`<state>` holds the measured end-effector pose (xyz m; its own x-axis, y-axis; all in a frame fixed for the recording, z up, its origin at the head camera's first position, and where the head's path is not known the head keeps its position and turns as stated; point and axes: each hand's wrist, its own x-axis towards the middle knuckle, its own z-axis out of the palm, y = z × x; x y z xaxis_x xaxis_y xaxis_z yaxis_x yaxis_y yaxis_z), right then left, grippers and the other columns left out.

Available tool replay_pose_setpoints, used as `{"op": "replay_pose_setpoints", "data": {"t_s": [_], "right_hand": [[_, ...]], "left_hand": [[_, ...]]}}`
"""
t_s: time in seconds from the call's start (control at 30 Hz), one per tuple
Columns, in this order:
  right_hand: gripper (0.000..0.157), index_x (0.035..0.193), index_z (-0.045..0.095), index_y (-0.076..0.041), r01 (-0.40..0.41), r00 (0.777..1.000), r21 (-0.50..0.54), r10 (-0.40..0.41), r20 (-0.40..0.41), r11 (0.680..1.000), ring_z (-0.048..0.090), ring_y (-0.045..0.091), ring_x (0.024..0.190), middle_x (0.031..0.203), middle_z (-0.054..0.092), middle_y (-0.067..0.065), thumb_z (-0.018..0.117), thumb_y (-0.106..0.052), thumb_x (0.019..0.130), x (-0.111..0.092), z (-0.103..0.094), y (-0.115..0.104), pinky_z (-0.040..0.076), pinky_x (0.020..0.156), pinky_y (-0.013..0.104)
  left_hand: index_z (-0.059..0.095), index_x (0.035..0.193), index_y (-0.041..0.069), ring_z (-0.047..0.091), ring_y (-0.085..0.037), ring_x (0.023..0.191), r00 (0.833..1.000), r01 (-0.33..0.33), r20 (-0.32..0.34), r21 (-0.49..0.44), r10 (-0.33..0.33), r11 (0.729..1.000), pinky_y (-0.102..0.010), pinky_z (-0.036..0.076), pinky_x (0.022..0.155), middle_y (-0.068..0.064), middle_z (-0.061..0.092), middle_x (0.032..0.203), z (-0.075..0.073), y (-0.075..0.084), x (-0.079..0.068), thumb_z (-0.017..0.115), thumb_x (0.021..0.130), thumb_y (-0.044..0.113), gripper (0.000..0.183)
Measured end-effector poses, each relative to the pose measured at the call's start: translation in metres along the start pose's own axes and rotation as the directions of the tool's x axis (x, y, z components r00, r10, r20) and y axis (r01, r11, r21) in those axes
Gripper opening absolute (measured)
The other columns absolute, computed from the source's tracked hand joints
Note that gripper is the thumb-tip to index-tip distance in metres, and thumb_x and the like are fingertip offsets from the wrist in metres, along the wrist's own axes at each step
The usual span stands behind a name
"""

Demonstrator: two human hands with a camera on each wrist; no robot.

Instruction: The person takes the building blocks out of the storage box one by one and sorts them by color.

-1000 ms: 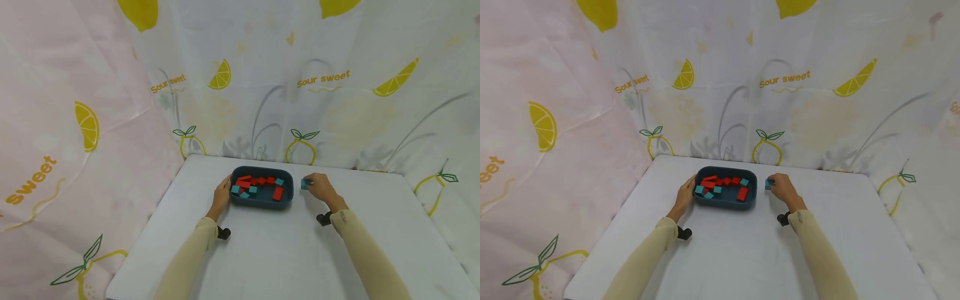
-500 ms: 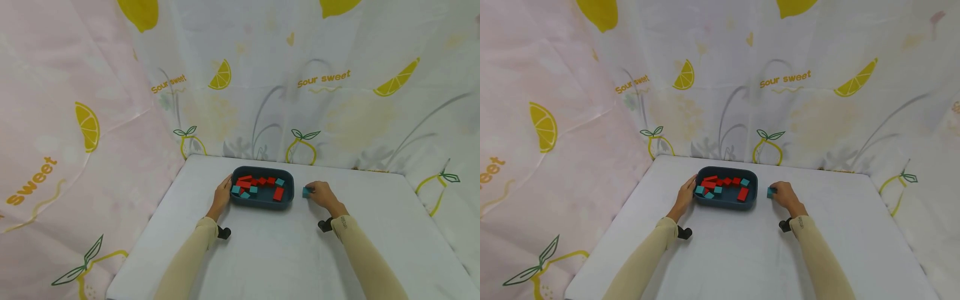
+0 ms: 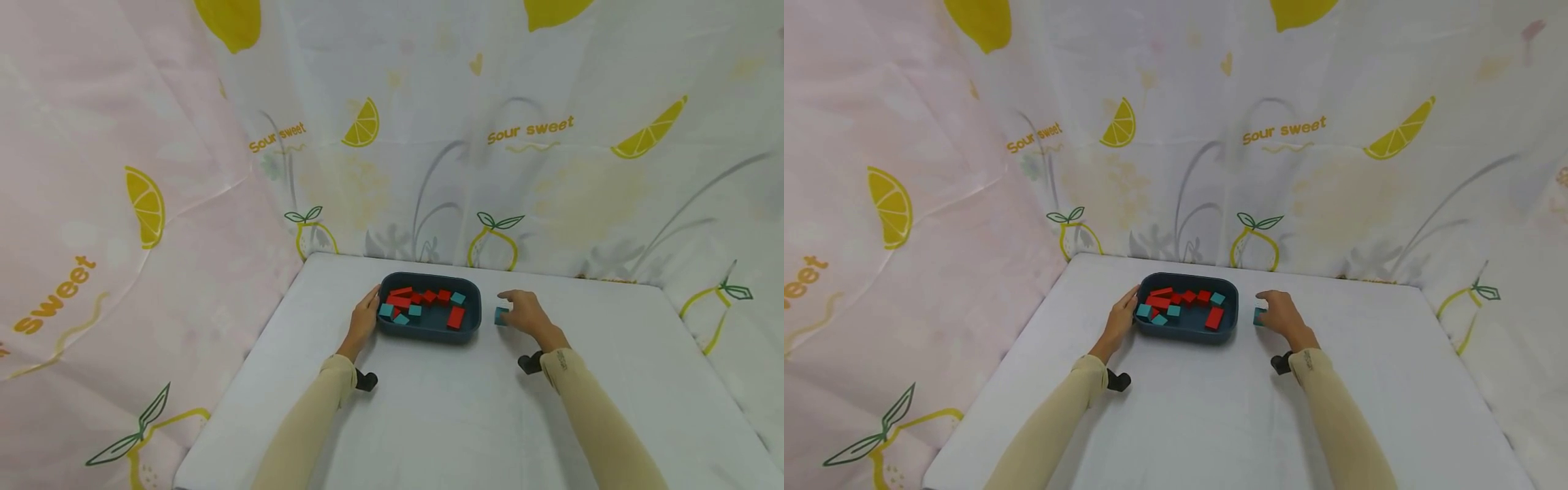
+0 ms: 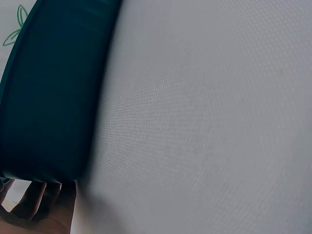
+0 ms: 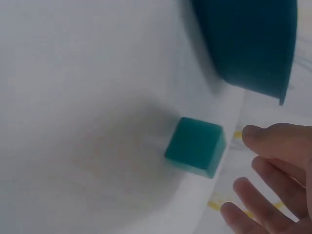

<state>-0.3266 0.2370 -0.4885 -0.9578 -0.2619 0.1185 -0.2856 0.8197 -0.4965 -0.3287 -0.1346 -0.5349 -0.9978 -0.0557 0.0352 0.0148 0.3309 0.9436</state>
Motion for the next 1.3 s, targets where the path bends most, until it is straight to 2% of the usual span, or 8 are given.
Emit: {"op": "replay_pose_setpoints", "data": {"t_s": [0.13, 0.23, 0.4, 0.5, 0.77, 0.93, 1.17, 1.3], "right_hand": [[0.042, 0.121, 0.062, 0.011, 0.081, 0.995, 0.002, -0.081, -0.058, 0.997, 0.057, 0.044, 0.114, 0.122, 0.061, 0.029, 0.073, -0.004, 0.083, 0.013, -0.006, -0.020, 0.046, 0.096, 0.055], [0.043, 0.123, 0.062, 0.009, 0.104, 0.992, 0.003, -0.103, -0.067, 0.995, 0.055, 0.041, 0.117, 0.123, 0.061, 0.026, 0.073, -0.008, 0.085, 0.023, -0.008, -0.038, 0.045, 0.098, 0.054], [0.040, 0.120, 0.065, 0.007, 0.169, 0.982, 0.005, -0.168, -0.086, 0.986, 0.058, 0.039, 0.113, 0.119, 0.064, 0.024, 0.074, -0.010, 0.085, 0.039, 0.006, -0.062, 0.047, 0.097, 0.052], [0.039, 0.119, 0.065, 0.008, 0.184, 0.981, 0.009, -0.183, -0.062, 0.983, 0.059, 0.038, 0.113, 0.118, 0.065, 0.023, 0.074, -0.009, 0.085, 0.047, 0.020, -0.071, 0.047, 0.097, 0.051], [0.040, 0.118, 0.064, 0.010, 0.054, 0.998, -0.084, -0.050, 0.048, 0.995, 0.059, 0.038, 0.112, 0.117, 0.064, 0.025, 0.073, -0.013, 0.087, 0.052, 0.049, -0.081, 0.047, 0.097, 0.049], [0.039, 0.117, 0.062, 0.013, 0.040, 0.998, -0.161, -0.031, 0.056, 0.986, 0.060, 0.039, 0.109, 0.114, 0.065, 0.026, 0.074, -0.009, 0.086, 0.051, 0.055, -0.082, 0.049, 0.096, 0.048], [0.008, 0.090, 0.067, 0.006, 0.021, 1.000, -0.252, -0.024, -0.007, 0.967, 0.066, 0.032, 0.087, 0.089, 0.068, 0.019, 0.068, 0.003, 0.082, 0.056, 0.063, -0.084, 0.055, 0.078, 0.045], [0.002, 0.084, 0.066, 0.007, -0.004, 1.000, -0.248, -0.003, -0.028, 0.969, 0.066, 0.032, 0.083, 0.085, 0.068, 0.019, 0.065, 0.006, 0.083, 0.058, 0.066, -0.084, 0.055, 0.074, 0.044]], "left_hand": [[0.044, 0.149, 0.019, 0.031, -0.025, 0.142, 1.000, -0.005, -0.002, -0.004, 0.005, 1.000, -0.045, 0.023, 0.117, -0.005, 0.040, 0.151, -0.001, 0.000, 0.000, 0.039, 0.107, 0.027, 0.043], [0.044, 0.148, 0.019, 0.031, -0.026, 0.142, 1.000, -0.001, -0.007, 0.001, 0.001, 1.000, -0.046, 0.024, 0.116, -0.006, 0.041, 0.151, -0.001, 0.000, 0.001, 0.039, 0.107, 0.027, 0.043], [0.045, 0.148, 0.020, 0.032, -0.027, 0.141, 1.000, 0.015, -0.018, 0.005, -0.015, 1.000, -0.046, 0.024, 0.116, -0.006, 0.042, 0.150, -0.001, -0.002, 0.001, 0.039, 0.107, 0.027, 0.042], [0.045, 0.148, 0.019, 0.032, -0.027, 0.141, 1.000, 0.007, -0.021, 0.003, -0.007, 1.000, -0.046, 0.024, 0.116, -0.007, 0.042, 0.150, -0.001, -0.004, 0.001, 0.039, 0.107, 0.025, 0.042], [0.045, 0.148, 0.020, 0.033, -0.027, 0.141, 1.000, -0.008, -0.019, 0.023, 0.009, 1.000, -0.046, 0.024, 0.116, -0.006, 0.042, 0.150, 0.002, -0.003, 0.001, 0.038, 0.107, 0.027, 0.042], [0.044, 0.148, 0.020, 0.033, -0.025, 0.141, 1.000, -0.017, -0.024, 0.033, 0.018, 0.999, -0.044, 0.025, 0.116, -0.005, 0.042, 0.151, 0.003, -0.004, 0.001, 0.037, 0.107, 0.025, 0.042], [0.043, 0.149, 0.018, 0.033, -0.026, 0.141, 0.999, -0.030, -0.013, 0.036, 0.031, 0.999, -0.044, 0.024, 0.116, -0.006, 0.041, 0.151, 0.002, -0.001, 0.001, 0.037, 0.107, 0.023, 0.043], [0.042, 0.150, 0.018, 0.031, -0.026, 0.142, 0.999, -0.031, -0.008, 0.026, 0.031, 0.999, -0.045, 0.023, 0.117, -0.006, 0.040, 0.152, 0.003, -0.003, 0.000, 0.036, 0.108, 0.025, 0.043]]}}
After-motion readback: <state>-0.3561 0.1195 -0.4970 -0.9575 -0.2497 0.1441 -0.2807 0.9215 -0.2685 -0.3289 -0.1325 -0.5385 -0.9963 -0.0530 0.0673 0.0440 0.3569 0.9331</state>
